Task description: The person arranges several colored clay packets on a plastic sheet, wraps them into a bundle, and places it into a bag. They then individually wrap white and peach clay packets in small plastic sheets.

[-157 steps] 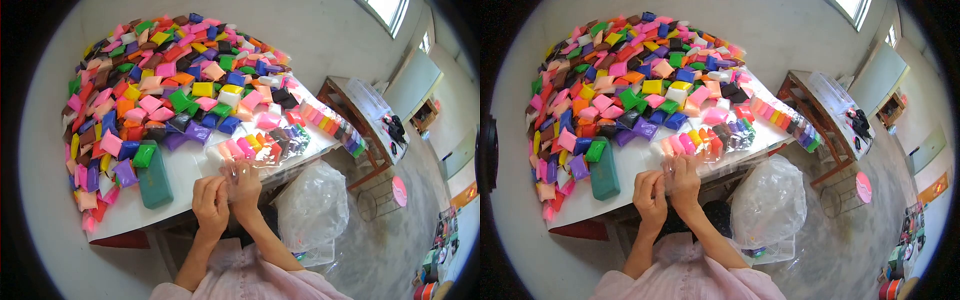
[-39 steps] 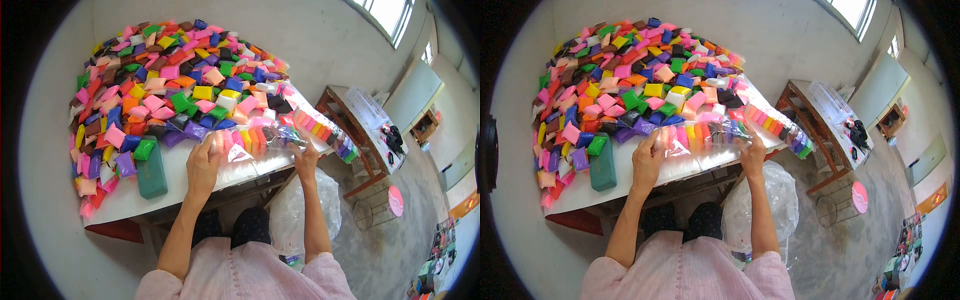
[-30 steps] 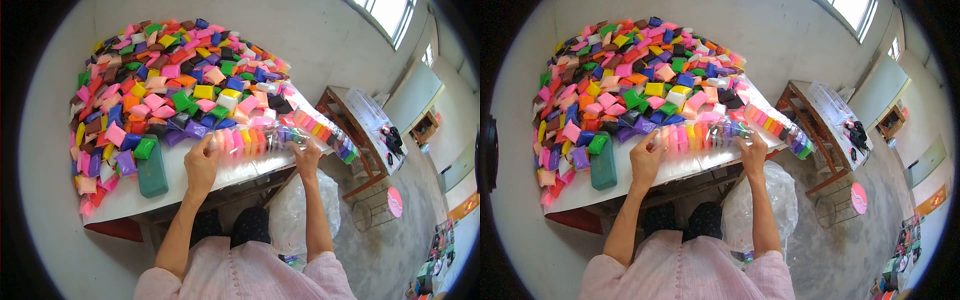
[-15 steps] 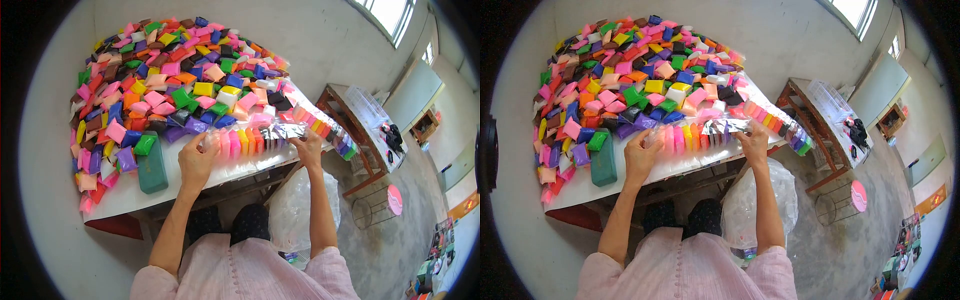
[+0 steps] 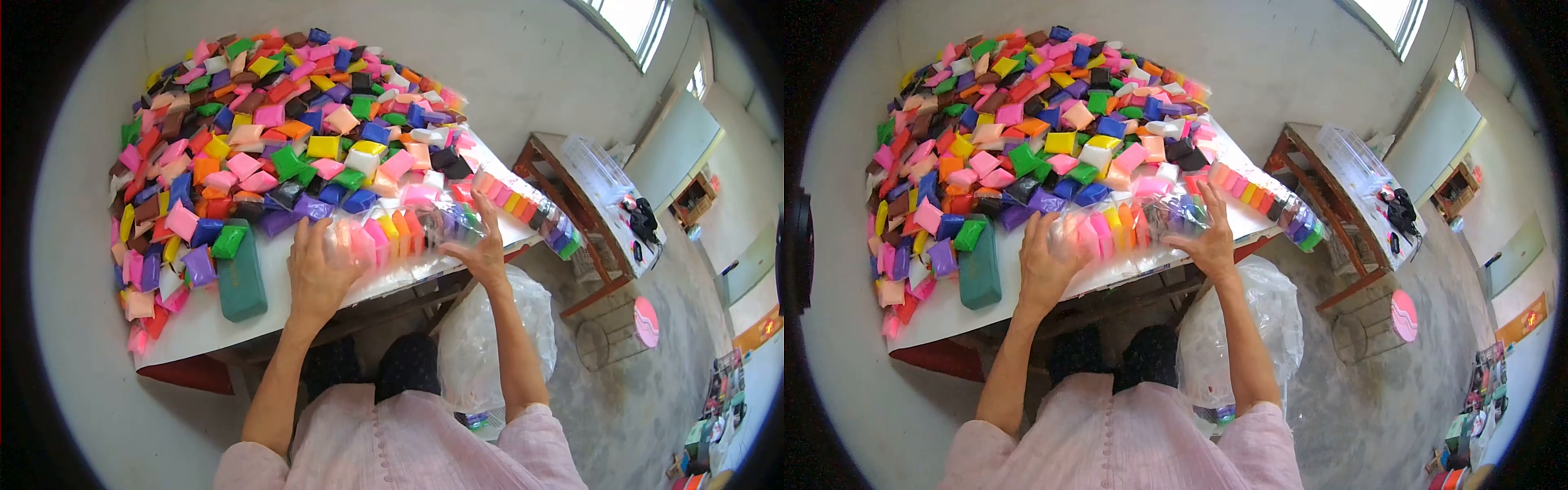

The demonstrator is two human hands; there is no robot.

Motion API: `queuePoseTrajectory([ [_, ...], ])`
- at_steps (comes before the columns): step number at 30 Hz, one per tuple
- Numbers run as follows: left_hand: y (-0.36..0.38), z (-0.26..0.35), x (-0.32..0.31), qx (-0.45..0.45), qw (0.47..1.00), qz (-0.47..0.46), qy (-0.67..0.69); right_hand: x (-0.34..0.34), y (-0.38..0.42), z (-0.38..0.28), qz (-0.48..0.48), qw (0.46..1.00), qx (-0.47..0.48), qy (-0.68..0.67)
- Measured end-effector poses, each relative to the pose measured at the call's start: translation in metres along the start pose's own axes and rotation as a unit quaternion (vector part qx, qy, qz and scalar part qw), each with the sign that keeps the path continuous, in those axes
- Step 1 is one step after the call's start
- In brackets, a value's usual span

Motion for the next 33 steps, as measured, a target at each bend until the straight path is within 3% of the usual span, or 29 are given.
queuePoseTrajectory([
  [8,0.002,0.006,-0.001,0.018,0.997,-0.021,-0.072,-0.005,0.006,0.002,0.030,0.998,-0.035,0.050],
  [11,-0.001,-0.005,-0.006,0.074,0.994,0.016,0.077,-0.004,0.005,0.001,0.047,0.995,-0.024,0.087],
  [14,-0.011,0.009,0.000,-0.014,0.996,0.058,0.062,-0.004,-0.003,-0.007,0.046,0.992,-0.007,0.121],
  [18,-0.020,0.000,-0.004,0.056,0.991,0.049,0.113,-0.006,-0.013,-0.016,0.031,0.989,0.003,0.145],
  [24,-0.021,-0.006,-0.005,0.084,0.994,0.051,0.049,-0.012,-0.019,-0.002,-0.037,0.979,-0.121,0.160],
  [26,-0.028,-0.005,-0.002,0.067,0.996,0.054,0.002,-0.014,-0.026,-0.008,-0.066,0.973,-0.117,0.189],
  [29,-0.044,-0.015,-0.011,0.135,0.989,-0.056,0.027,-0.020,-0.037,-0.003,-0.127,0.955,-0.131,0.233],
  [32,-0.053,-0.036,-0.032,0.144,0.977,-0.096,0.121,-0.029,-0.048,0.003,-0.200,0.936,-0.161,0.239],
  [33,-0.054,-0.038,-0.038,0.196,0.961,-0.154,0.117,-0.032,-0.053,0.005,-0.225,0.930,-0.172,0.235],
])
Point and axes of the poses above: each hand's wrist, its own y-axis away from the middle knuckle, its own x-axis out of the back of the hand, z = x × y, the point moved 10 cm from there along -y, towards the middle knuckle, and after that the axes turned 11 degrees about z, right-handed, at the moved point
